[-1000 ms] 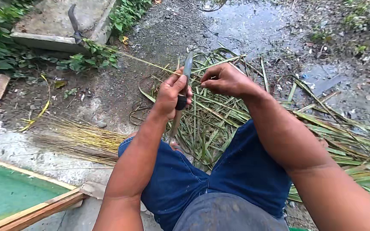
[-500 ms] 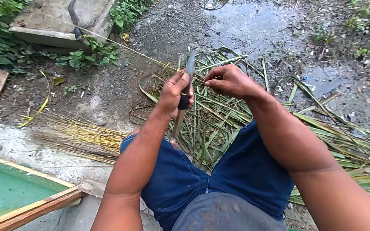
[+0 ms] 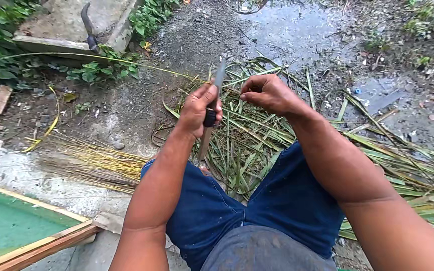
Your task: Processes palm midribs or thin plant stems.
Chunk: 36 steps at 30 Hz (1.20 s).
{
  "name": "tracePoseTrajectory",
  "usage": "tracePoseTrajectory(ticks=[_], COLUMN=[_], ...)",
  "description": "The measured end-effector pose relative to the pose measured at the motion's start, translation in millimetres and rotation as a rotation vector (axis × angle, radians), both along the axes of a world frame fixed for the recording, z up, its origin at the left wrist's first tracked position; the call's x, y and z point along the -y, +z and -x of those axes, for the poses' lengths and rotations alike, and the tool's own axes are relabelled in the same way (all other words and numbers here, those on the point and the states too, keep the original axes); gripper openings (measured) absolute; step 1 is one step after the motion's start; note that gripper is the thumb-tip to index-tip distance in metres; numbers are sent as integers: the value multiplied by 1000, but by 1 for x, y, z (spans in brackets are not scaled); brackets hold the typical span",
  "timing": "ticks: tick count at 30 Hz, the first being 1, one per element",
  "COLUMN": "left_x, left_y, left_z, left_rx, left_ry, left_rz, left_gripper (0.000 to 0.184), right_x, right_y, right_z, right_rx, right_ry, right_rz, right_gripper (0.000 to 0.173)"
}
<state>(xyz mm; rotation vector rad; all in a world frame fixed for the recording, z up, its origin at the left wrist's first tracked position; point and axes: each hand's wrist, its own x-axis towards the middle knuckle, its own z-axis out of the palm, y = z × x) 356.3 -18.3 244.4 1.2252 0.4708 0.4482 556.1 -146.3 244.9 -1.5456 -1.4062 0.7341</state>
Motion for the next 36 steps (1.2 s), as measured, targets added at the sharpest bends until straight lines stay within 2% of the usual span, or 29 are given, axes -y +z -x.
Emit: tracePoseTrajectory(ticks=[5,9,11,15,17,21,23,27,29,33,36], left_x=[-39,-5,-4,-39,-40,1,4,-34,-38,0,-10], left_y=[12,3,1,10,11,1,-2,7,8,1,0], left_z=[23,9,7,26,28,8,5,27,29,11,13], left_rx=[185,38,2,147,163,-21,-50,97,131,-36,-10], left_ry=[226,50,-12,168,219,10,-54,136,204,34,-19], left_rz=[15,-1,3,7,15,23,39,22,34,28,24], left_gripper=[39,37,37,38,38,36,36,37,37,36,37], right_x=[5,1,-1,2,0,-9,-11,-5,-5,-10,-9], right_y=[-1,-2,-3,-4,-4,-5,-6,-3,-2,-2,-2], right_z=[-11,-5,-4,-11,-9,6,10,1,2,13,10], right_rx=[-8,30,37,32,42,72,83,97,105,133,133], right_ry=[-1,-29,-29,-52,-62,-66,-67,-108,-139,-134,-99], right_rz=[-8,5,-4,-1,-3,-14,-28,-24,-15,-38,-52], right_gripper=[6,4,3,4,3,3,3,3,3,5,5])
